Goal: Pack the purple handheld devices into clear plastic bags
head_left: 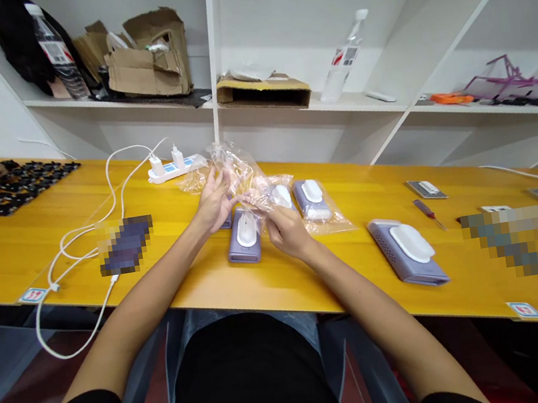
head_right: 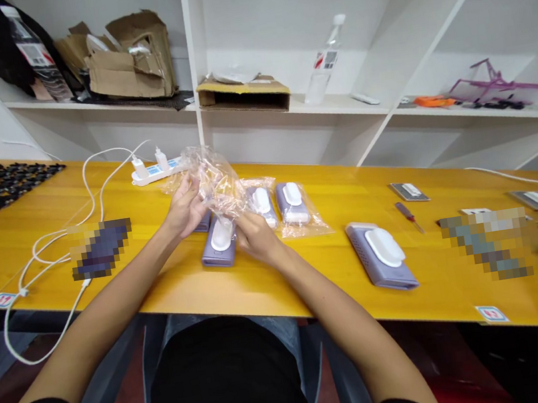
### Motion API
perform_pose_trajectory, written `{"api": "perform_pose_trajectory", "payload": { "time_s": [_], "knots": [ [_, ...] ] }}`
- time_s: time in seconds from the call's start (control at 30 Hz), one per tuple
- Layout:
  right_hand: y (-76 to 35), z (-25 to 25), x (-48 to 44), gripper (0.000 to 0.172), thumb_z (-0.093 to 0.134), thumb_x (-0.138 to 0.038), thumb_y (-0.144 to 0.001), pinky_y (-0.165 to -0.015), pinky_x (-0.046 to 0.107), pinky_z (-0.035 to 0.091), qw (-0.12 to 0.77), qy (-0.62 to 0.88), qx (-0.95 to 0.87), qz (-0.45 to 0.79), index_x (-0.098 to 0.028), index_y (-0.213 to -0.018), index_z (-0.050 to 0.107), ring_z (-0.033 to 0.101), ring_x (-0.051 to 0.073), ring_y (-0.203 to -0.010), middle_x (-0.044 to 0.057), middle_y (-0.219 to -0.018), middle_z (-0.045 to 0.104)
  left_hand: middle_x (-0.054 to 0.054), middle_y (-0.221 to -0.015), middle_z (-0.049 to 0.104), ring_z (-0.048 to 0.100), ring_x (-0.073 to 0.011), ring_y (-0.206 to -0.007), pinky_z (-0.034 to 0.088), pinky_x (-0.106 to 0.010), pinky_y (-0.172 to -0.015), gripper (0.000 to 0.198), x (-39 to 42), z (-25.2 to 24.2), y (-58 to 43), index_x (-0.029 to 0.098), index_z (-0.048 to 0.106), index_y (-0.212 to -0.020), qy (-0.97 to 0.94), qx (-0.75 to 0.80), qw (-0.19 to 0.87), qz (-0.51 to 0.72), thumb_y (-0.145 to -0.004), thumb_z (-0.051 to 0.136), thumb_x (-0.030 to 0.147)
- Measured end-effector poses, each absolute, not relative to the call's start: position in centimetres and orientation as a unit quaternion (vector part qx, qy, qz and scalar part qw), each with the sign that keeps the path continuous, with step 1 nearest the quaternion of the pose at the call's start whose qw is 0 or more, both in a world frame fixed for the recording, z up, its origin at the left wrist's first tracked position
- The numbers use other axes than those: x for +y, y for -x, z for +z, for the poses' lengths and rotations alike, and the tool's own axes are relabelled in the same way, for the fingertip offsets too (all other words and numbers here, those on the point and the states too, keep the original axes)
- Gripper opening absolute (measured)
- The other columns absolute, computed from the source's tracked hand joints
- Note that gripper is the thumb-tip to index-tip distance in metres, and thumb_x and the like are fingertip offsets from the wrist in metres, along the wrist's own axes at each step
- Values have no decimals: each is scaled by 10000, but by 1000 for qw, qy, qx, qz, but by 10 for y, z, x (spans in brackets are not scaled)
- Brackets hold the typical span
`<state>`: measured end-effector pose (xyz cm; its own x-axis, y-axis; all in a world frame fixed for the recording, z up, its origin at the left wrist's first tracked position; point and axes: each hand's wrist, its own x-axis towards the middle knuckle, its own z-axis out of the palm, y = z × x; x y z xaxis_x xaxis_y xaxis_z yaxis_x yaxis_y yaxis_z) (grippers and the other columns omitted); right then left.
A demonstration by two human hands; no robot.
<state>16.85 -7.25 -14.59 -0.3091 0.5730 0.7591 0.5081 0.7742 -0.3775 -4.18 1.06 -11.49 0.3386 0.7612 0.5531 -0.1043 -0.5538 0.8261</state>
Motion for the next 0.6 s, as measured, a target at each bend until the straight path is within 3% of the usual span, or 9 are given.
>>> {"api": "perform_pose_trajectory", "payload": {
  "time_s": [0.07,0.17,0.27,0.33,0.4,0.5,0.6],
  "knots": [
    [-168,-149,-67,518,551,-177,-1047,-1181,611,643,488,342,-803,5,-290,-1512,748,786,364,-1338,136,-1396,835,-163,-1824,459,643,-344,-1545,616,-647,-1179,839,9,-114,42,376,236,-1828,-669,216,485,521,-1121,493,749],
    [-168,-147,-63,645,544,-135,-1054,-1367,676,464,473,332,-816,-4,-341,-1661,622,582,352,-1623,92,-1669,678,-142,-1858,407,642,-354,-1541,612,-634,-1189,867,1,-112,39,396,283,-1813,-618,212,560,510,-1083,633,704],
    [-169,-145,-61,750,510,-48,-1017,-1419,692,367,450,301,-841,-5,-398,-1675,600,428,304,-1733,20,-1757,594,-142,-1852,415,672,-346,-1497,633,-609,-1165,853,-7,-112,34,405,338,-1793,-607,198,580,505,-1065,695,669],
    [-171,-146,-60,737,509,-34,-1006,-1415,673,388,450,291,-844,8,-416,-1617,661,441,293,-1727,-9,-1733,619,-153,-1786,512,714,-324,-1430,654,-575,-1142,874,-10,-114,31,390,390,-1772,-601,183,593,504,-1028,763,657],
    [-173,-147,-59,674,543,-71,-1026,-1377,640,470,464,306,-831,16,-402,-1594,689,540,311,-1662,11,-1682,671,-154,-1704,601,754,-298,-1351,676,-540,-1112,929,-13,-116,29,378,426,-1755,-588,175,613,498,-968,847,636],
    [-175,-145,-61,587,610,-168,-1071,-1326,630,545,495,341,-800,-8,-354,-1626,661,636,353,-1576,79,-1636,708,-144,-1730,575,756,-296,-1353,688,-540,-1094,968,-17,-118,28,406,423,-1756,-583,169,631,484,-933,898,591],
    [-173,-137,-67,590,634,-261,-1096,-1398,689,427,490,354,-796,-39,-356,-1676,593,497,370,-1686,84,-1720,629,-137,-1831,454,679,-350,-1494,667,-585,-1135,967,-21,-117,29,436,385,-1778,-610,165,621,463,-958,870,604]
  ]
}}
